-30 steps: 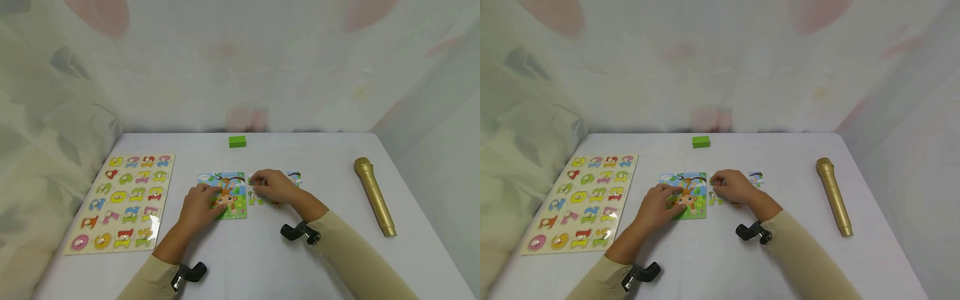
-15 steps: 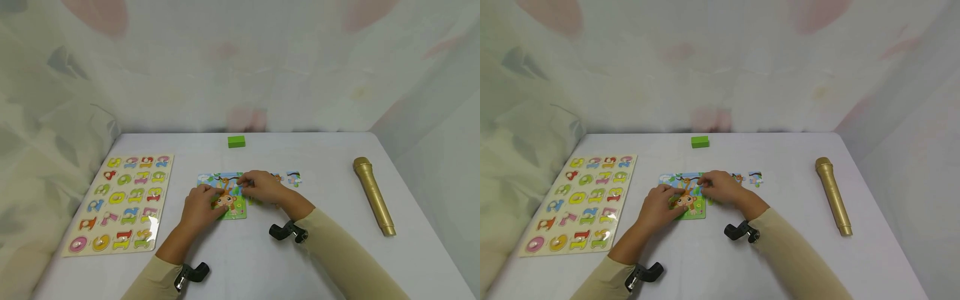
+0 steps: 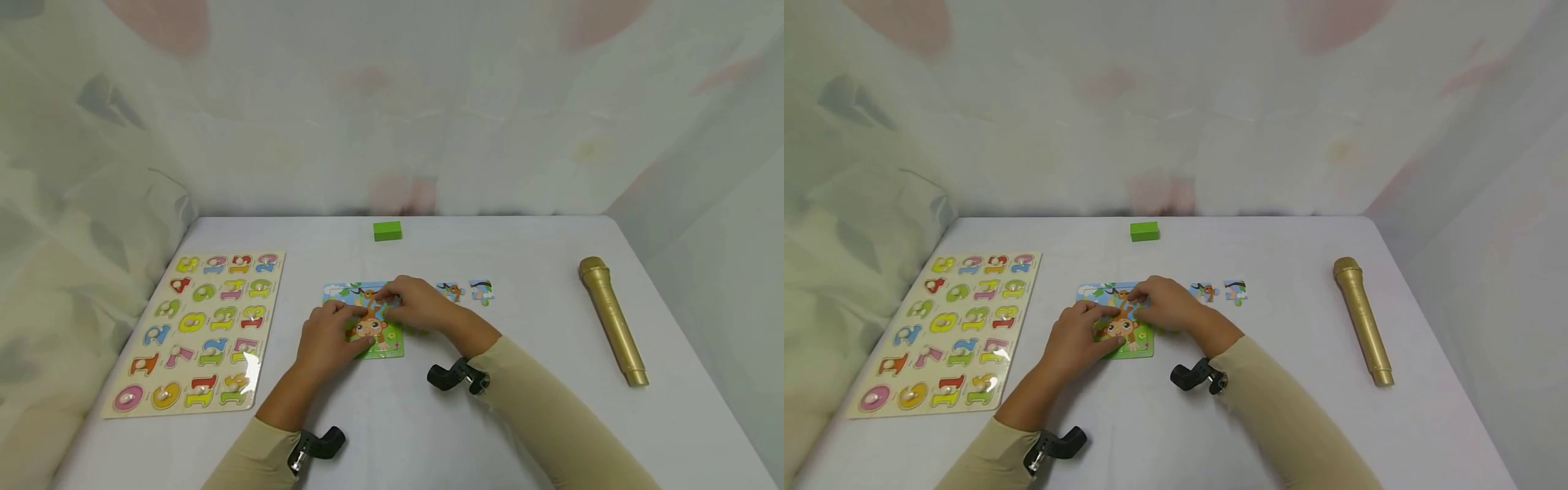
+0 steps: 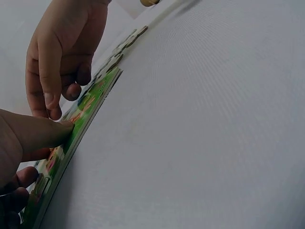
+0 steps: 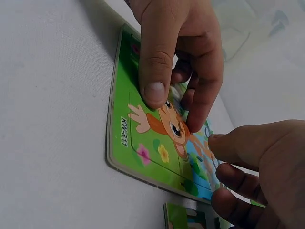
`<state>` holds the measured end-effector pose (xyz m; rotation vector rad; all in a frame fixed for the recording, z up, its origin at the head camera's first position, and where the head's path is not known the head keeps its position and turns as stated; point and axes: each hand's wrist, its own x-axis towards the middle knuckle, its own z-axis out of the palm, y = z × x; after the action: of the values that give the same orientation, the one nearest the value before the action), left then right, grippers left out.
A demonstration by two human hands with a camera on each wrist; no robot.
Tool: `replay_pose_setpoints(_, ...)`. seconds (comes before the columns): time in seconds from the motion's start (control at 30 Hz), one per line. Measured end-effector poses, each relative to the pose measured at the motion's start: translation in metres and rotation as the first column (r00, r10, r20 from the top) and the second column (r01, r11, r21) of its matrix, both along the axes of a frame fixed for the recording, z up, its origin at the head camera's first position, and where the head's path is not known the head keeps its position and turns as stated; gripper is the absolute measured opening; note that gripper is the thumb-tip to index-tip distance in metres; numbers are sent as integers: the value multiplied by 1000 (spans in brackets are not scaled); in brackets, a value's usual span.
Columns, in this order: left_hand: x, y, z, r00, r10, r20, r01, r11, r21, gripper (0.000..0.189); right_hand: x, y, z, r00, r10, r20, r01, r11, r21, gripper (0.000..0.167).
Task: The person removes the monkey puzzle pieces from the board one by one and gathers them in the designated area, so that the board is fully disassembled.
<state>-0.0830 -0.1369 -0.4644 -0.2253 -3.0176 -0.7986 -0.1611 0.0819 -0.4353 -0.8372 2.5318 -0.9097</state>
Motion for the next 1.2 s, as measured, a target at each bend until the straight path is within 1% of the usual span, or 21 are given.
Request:
replay_pose_setpoints(0.13,0,0,-1,1000,1,4,-1,1000,2,53,1,-4,0,1000,-1,19,0,999,37,33)
replay_pose_setpoints(0.27,0,-1,-2,1000,3,7,-3,1000,8,54,2,-7,-1,1000,15,13,-16,998,67,33)
replay_pose_setpoints(0.63,0,-1,-2,1000,0,-22,0,1000,26,52,4,-8,3,999,33,5,-33,997,74,33)
replay_pose_setpoints(0.77,0,0,-1,1000,1,5,-2,1000,29,54,4,-8,4,999,40,-4,-40,996,86,35)
replay_pose_setpoints(0.87,0,1,0,1000,3,16,-4,1000,31,54,4,-8,4,999,40,-8,-40,996,82,35)
replay_pose_setpoints(1.07,0,0,0,1000,4,-4,-3,999,35,54,5,-8,5,1000,18,7,-18,999,49,34)
replay_pose_setpoints(1.2,0,0,0,1000,4,10,-4,999,33,55,5,-8,5,1000,-4,20,3,999,39,31)
